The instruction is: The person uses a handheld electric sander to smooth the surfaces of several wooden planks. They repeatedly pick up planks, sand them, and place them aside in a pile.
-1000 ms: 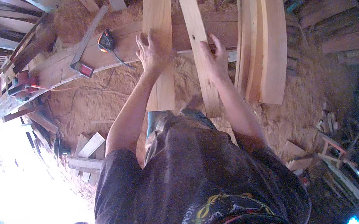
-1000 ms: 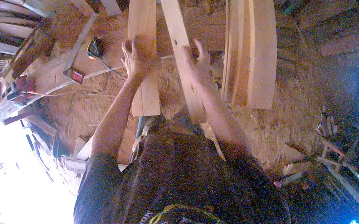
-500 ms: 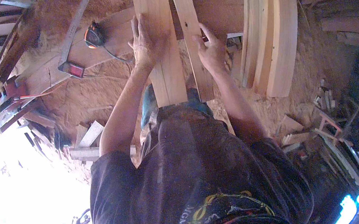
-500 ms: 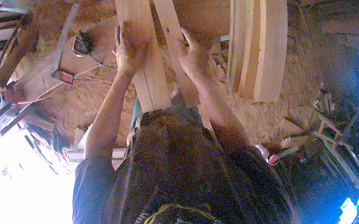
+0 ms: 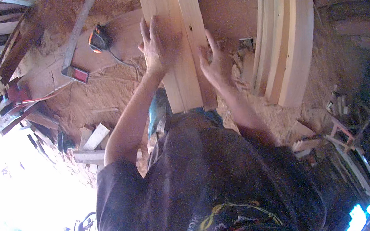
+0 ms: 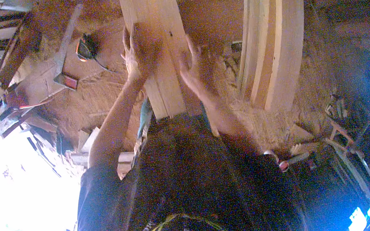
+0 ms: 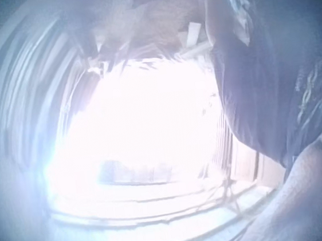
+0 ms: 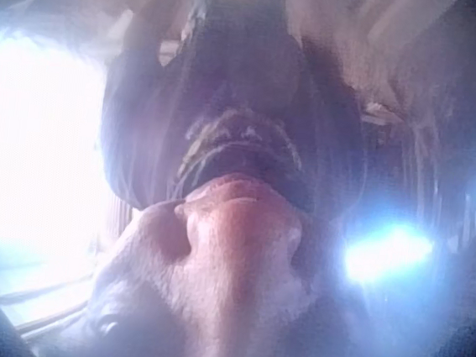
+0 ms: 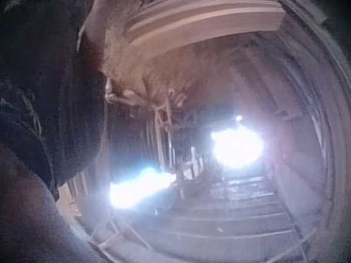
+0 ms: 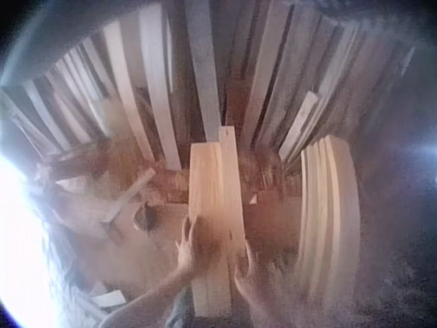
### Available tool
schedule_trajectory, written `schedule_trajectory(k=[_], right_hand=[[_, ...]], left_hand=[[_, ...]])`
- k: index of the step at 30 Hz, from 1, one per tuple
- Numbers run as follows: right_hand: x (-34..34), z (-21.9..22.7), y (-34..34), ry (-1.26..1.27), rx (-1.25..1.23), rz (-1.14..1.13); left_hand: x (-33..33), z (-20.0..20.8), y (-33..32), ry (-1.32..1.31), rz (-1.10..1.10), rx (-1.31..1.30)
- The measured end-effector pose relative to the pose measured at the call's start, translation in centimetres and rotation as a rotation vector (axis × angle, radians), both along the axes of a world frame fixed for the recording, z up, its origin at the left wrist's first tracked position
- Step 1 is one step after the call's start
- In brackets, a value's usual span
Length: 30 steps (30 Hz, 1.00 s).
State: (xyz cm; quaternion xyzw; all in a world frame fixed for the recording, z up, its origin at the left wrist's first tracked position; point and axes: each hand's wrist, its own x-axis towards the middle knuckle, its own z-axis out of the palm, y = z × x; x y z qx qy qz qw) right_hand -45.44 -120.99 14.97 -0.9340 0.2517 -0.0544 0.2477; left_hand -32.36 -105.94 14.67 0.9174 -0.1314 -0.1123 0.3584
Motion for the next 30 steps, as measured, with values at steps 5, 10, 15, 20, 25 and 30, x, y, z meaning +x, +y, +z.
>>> schedule_trajectory(k=[5, 10, 15, 20, 25, 30], right_hand=[[-1.7, -0.9, 1.2, -0.172, 0.294, -0.037], [-2.2, -1.0, 1.1, -0.221, 0.403, -0.043], [-2.4, -3.3, -0.3, -0.159, 0.218, 0.087], [-1.9, -3.5, -1.4, -0.162, 0.329, 0.137], [-1.8, -1.5, -1.8, -0.069, 0.540, 0.125], [-1.7, -1.2, -3.0, 0.036, 0.636, 0.129]], left_hand=[[-0.2, -1.0, 0.6, -0.068, -0.015, -0.017], [0.0, -0.8, 0.4, -0.064, -0.030, 0.018], [-0.1, 0.1, 0.5, -0.078, -0.066, 0.024], [0.5, -1.1, 0.3, -0.095, -0.110, 0.137], [0.7, -0.9, 0.3, 0.018, -0.098, 0.225], [0.5, -0.1, -0.3, -0.023, -0.140, 0.241]])
